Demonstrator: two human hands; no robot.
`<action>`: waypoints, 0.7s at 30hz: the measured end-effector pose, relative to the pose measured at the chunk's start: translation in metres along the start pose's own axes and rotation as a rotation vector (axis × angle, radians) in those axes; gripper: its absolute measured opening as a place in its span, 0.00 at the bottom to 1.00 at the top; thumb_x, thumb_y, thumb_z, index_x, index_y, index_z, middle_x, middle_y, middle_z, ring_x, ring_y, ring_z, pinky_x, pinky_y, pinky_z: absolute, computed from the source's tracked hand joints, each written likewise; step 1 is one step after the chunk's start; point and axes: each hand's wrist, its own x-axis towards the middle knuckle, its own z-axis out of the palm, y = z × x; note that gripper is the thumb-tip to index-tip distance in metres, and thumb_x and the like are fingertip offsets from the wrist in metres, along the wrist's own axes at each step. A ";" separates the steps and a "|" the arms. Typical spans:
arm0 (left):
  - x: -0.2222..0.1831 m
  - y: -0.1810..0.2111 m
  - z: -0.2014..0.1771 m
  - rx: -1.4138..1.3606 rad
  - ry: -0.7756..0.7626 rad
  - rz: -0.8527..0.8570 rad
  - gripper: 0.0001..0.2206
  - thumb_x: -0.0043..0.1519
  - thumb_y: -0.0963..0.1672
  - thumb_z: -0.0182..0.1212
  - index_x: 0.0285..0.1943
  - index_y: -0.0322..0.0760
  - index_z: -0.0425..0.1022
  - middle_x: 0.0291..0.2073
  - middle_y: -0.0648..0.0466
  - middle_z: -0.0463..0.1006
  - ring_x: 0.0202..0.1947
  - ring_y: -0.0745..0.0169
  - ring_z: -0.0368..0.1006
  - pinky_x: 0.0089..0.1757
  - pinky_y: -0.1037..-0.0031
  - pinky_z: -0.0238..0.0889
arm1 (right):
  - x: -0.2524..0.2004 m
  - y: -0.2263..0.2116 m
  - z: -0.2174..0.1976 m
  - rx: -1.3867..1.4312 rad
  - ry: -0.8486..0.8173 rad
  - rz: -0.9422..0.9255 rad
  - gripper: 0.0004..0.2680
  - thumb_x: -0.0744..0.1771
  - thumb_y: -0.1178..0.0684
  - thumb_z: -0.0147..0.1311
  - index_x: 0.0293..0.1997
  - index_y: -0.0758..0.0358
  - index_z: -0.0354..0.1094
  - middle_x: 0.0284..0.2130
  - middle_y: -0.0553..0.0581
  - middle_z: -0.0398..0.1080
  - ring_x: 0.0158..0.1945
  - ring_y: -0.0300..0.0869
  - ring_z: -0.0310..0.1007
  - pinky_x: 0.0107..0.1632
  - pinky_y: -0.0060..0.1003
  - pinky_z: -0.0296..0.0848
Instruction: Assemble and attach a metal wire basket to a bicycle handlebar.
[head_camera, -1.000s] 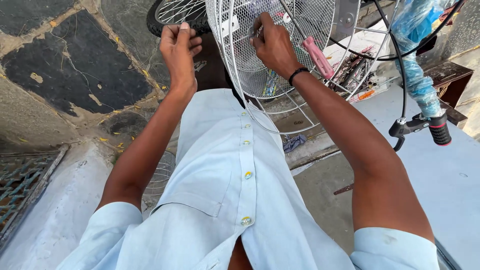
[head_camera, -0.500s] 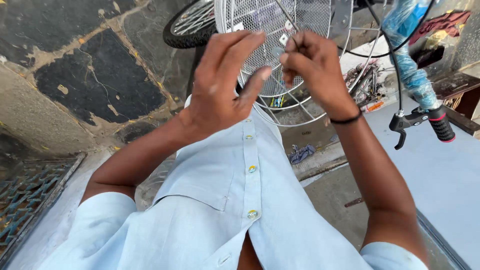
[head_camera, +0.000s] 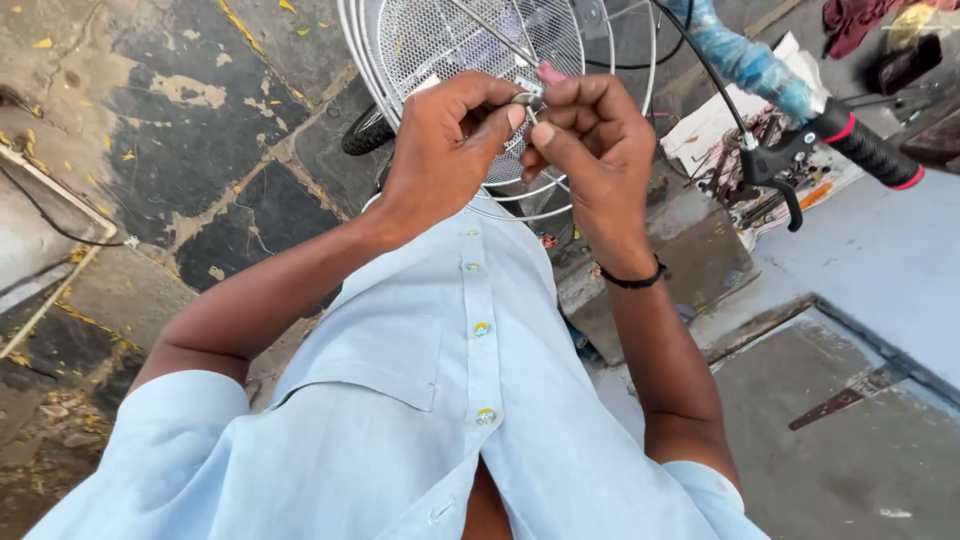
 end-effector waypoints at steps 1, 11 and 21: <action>0.001 -0.002 0.004 0.008 -0.015 0.005 0.05 0.68 0.39 0.63 0.49 0.27 0.80 0.34 0.53 0.80 0.33 0.76 0.70 0.35 0.81 0.66 | -0.001 -0.001 -0.002 0.008 0.013 -0.011 0.07 0.70 0.61 0.58 0.51 0.70 0.65 0.37 0.58 0.74 0.36 0.38 0.76 0.38 0.34 0.80; 0.017 -0.011 0.021 -0.404 -0.186 -0.271 0.12 0.67 0.35 0.52 0.56 0.26 0.77 0.42 0.49 0.82 0.41 0.67 0.78 0.45 0.75 0.76 | -0.030 0.033 -0.005 -0.653 0.319 -0.426 0.05 0.72 0.62 0.54 0.53 0.70 0.67 0.49 0.60 0.70 0.46 0.40 0.75 0.47 0.31 0.77; 0.128 -0.192 0.051 1.475 -1.142 0.273 0.23 0.53 0.39 0.59 0.57 0.16 0.67 0.54 0.28 0.69 0.54 0.33 0.69 0.49 0.53 0.69 | -0.113 0.005 -0.053 -0.207 0.724 -0.410 0.10 0.75 0.58 0.56 0.61 0.74 0.67 0.41 0.56 0.72 0.41 0.36 0.74 0.46 0.30 0.76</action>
